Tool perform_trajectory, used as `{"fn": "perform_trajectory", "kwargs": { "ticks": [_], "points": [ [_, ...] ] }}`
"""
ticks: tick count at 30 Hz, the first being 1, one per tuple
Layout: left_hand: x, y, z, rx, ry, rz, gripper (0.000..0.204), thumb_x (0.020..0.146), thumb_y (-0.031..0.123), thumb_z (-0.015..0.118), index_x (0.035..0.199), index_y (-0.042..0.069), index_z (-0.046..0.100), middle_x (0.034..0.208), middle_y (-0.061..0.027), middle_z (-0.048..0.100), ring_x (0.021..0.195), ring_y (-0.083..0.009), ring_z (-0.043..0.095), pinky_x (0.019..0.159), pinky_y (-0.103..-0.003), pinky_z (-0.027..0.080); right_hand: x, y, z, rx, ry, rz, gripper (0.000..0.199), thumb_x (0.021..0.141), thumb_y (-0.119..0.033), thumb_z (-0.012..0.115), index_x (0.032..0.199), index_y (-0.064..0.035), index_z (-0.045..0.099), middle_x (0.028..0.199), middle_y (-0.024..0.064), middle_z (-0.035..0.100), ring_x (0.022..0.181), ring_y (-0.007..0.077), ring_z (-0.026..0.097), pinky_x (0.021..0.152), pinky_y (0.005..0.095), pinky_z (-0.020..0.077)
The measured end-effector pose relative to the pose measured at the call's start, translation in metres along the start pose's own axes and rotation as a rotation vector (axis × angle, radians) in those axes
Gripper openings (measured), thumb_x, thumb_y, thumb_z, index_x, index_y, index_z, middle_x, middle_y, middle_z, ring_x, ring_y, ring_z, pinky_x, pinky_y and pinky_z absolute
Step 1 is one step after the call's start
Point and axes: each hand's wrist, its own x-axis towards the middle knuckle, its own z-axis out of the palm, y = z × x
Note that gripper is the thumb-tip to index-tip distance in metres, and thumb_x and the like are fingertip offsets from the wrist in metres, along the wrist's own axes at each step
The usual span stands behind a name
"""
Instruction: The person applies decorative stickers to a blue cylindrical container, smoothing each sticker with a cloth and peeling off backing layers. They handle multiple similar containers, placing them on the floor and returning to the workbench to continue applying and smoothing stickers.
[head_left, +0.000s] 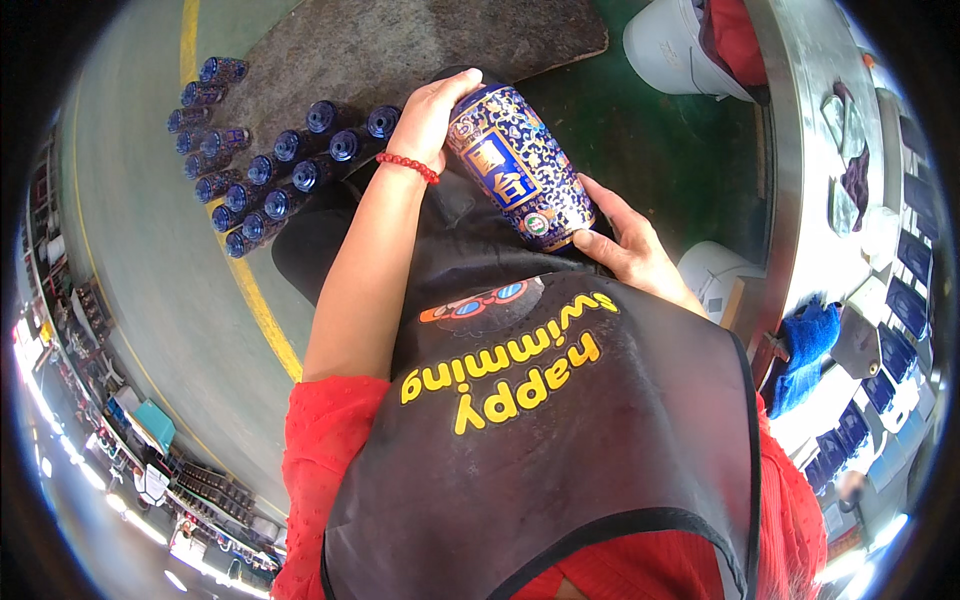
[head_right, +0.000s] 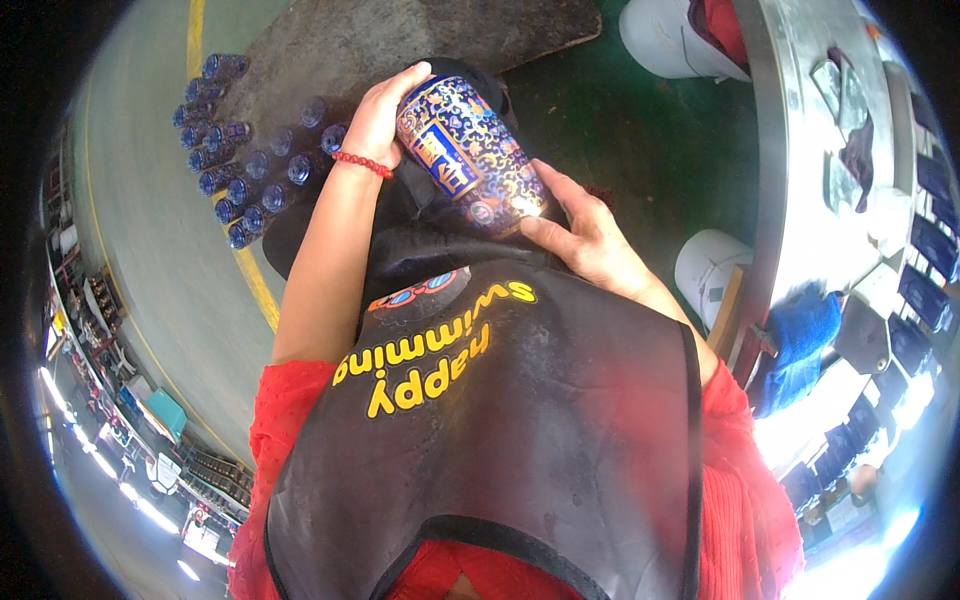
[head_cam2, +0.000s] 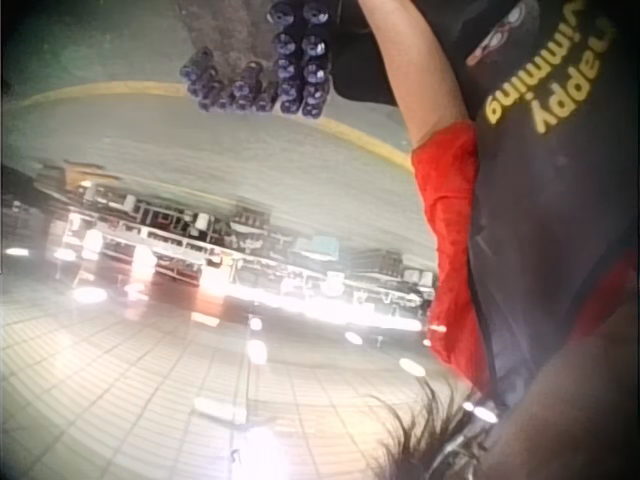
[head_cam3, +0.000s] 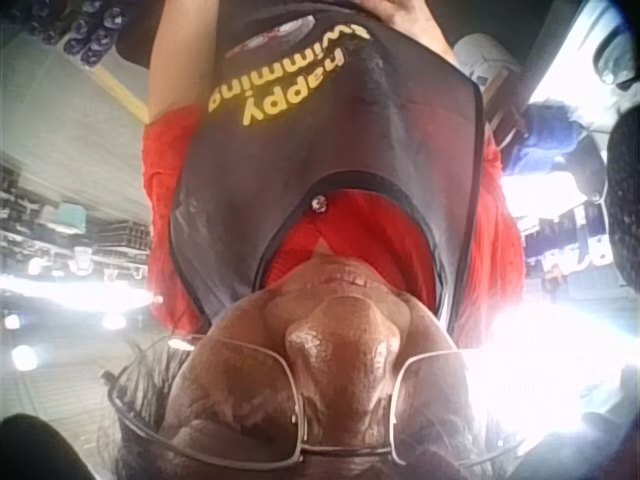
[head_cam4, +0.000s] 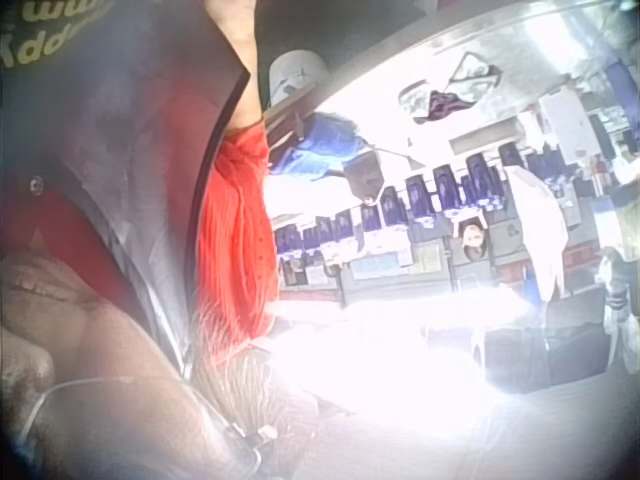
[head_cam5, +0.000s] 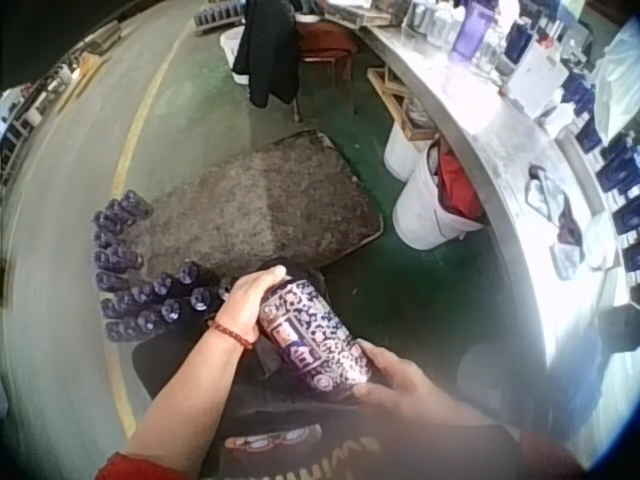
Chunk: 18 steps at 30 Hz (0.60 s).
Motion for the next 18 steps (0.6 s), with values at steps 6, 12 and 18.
{"fn": "perform_trajectory", "kwargs": {
  "ticks": [6, 12, 18],
  "points": [
    [-0.0008, 0.0015, 0.0005, 0.003, 0.001, 0.015, 0.03, 0.094, 0.03, 0.071, 0.099, 0.0, 0.072, 0.093, -0.007, 0.073, 0.084, -0.0161, 0.068, 0.08, -0.032, 0.055, 0.0047, 0.0008, -0.0017, -0.296, -0.007, -0.043, 0.079, 0.092, -0.027, 0.074, 0.154, 0.0039, 0.036, 0.146, 0.0183, 0.052, 0.137, 0.0264, 0.049, 0.119, 0.0377, 0.0322],
    [-0.0006, 0.0022, -0.0014, -0.012, 0.008, -0.003, 0.03, 0.094, 0.03, 0.071, 0.099, 0.0, 0.072, 0.092, -0.0072, 0.073, 0.083, -0.0161, 0.068, 0.08, -0.032, 0.055, 0.0027, -0.0026, -0.004, 0.02, -0.055, -0.001, 0.078, 0.093, -0.027, 0.074, 0.154, 0.003, 0.036, 0.145, 0.0179, 0.054, 0.135, 0.0259, 0.051, 0.118, 0.037, 0.0343],
    [0.0, 0.0018, -0.0016, 0.002, 0.001, -0.001, 0.03, 0.094, 0.03, 0.071, 0.099, 0.0, 0.072, 0.093, -0.0073, 0.073, 0.083, -0.0163, 0.068, 0.08, -0.032, 0.055, 0.0031, -0.0012, -0.0029, 0.035, -0.038, 0.008, 0.064, 0.1, -0.019, 0.064, 0.154, 0.0019, 0.037, 0.147, 0.0164, 0.053, 0.135, 0.024, 0.052, 0.115, 0.0367, 0.0383]
  ]
}}
